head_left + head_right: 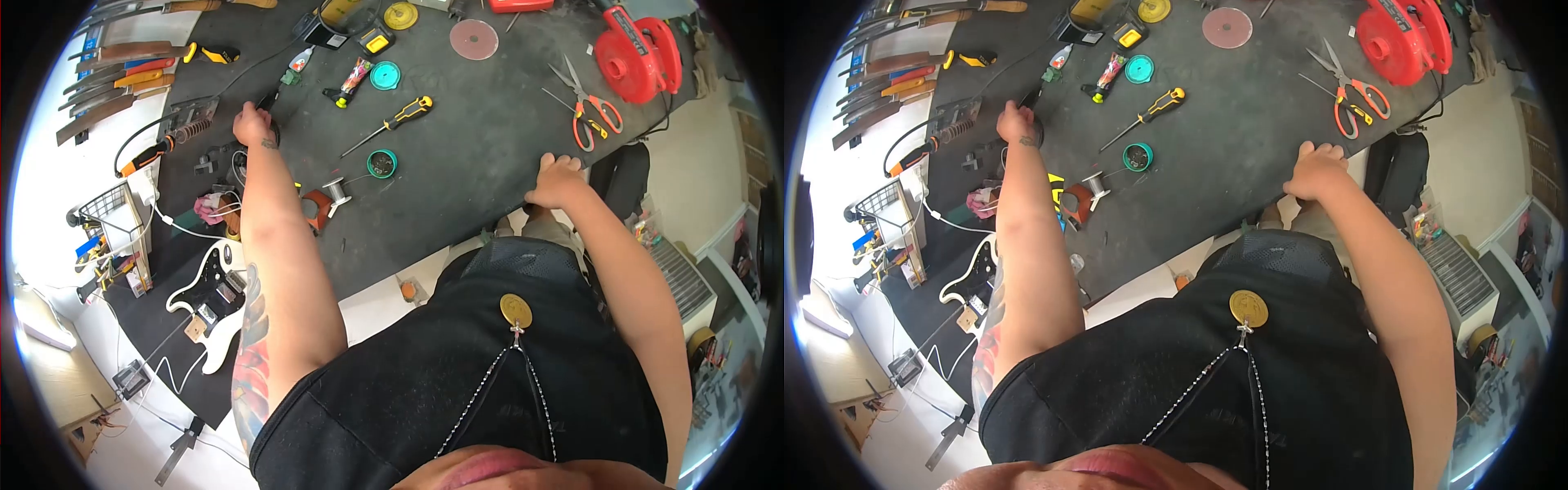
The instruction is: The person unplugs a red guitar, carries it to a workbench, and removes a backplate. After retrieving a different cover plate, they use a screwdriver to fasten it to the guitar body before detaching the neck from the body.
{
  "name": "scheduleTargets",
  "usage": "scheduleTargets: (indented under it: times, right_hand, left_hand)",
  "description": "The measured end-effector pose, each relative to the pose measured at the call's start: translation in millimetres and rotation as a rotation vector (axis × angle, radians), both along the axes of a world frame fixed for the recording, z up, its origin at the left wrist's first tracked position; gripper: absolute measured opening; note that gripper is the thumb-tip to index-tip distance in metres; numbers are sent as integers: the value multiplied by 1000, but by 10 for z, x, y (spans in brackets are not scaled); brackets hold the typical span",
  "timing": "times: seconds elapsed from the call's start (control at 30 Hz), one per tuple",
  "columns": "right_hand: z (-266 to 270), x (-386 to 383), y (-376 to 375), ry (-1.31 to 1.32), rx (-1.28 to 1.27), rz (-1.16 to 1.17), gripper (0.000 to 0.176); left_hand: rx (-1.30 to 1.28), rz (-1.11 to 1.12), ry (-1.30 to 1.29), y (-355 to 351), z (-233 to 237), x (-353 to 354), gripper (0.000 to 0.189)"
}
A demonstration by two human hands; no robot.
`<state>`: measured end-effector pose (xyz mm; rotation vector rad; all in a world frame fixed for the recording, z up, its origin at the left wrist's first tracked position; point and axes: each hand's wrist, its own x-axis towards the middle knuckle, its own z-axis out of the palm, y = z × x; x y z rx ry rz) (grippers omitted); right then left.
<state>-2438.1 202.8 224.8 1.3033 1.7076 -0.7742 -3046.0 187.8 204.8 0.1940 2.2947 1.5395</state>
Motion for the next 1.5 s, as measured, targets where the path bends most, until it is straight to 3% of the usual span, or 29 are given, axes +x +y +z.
scheduleTargets:
  times: [0.1, 0.17, 0.27, 0.33, 0.4, 0.53, 0.6, 0.63, 0.73, 0.8, 0.9, 1.03, 1.13, 1.2, 1.27, 1.33, 1.4, 1.47, 1.5]
  right_hand:
    - [0, -22, 68, -10, -46, 2, 87]
    - [52, -54, 87, -27, -61, 17, 88]
    - [288, -162, 153, -17, -111, 55, 90]
    - [262, -96, 188, 2, -138, 75, 90]
    - [9, 10, 116, 65, -100, 191, 88]
    - [-309, 143, 40, 48, -70, 147, 91]
    - [-89, 99, 44, 55, -42, 94, 90]
    - [21, 76, 19, 67, -11, 32, 88]
    - [41, 132, -16, 100, 40, 53, 83]
    - [54, 188, -6, 111, 27, 63, 83]
    - [41, 212, -15, 130, 11, 92, 81]
    - [71, 282, 17, 169, -6, 137, 78]
    - [77, 325, 45, 191, -28, 175, 80]
    - [5, 393, 82, 241, -25, 205, 83]
    - [-74, 489, 95, 283, -32, 239, 86]
    - [-130, 516, 167, 317, -92, 302, 88]
    - [-125, 528, 232, 341, -123, 328, 87]
    - [-141, 550, 295, 365, -151, 336, 86]
    - [-183, 572, 331, 412, -177, 301, 81]
  left_hand:
    - [75, 159, 19, -74, 189, 373, 15]
    - [97, 48, 179, -230, 245, 563, 13]
    - [207, -44, 88, -590, 279, 1020, 15]
    - [381, -148, -3, -824, 415, 1723, 17]
    - [359, -252, -118, -939, 671, 2679, 19]
    - [59, -725, -351, -1113, 278, 3662, 16]
    - [-298, -1117, 232, -1104, -129, 3775, 19]
    - [-428, -1209, 327, -1085, -93, 3798, 27]
    - [-417, -1084, 502, -1025, 32, 4082, 35]
    - [-451, -1117, 565, -949, 138, 4285, 46]
    - [-671, -1147, 610, -780, 181, 4520, 62]
    - [-685, -1201, 575, -824, 124, 4631, 64]
    - [-576, -1155, 702, -907, 122, 4523, 53]
    - [-325, -996, 345, -932, 117, 4325, 44]
    - [-311, -814, 218, -943, 164, 4137, 40]
    - [-534, -719, 383, -968, 101, 3973, 43]
    - [-677, -653, 353, -1025, -45, 3904, 44]
    - [-483, -437, 119, -1160, -477, 3832, 44]
    - [-330, -405, -124, -1155, -445, 3870, 42]
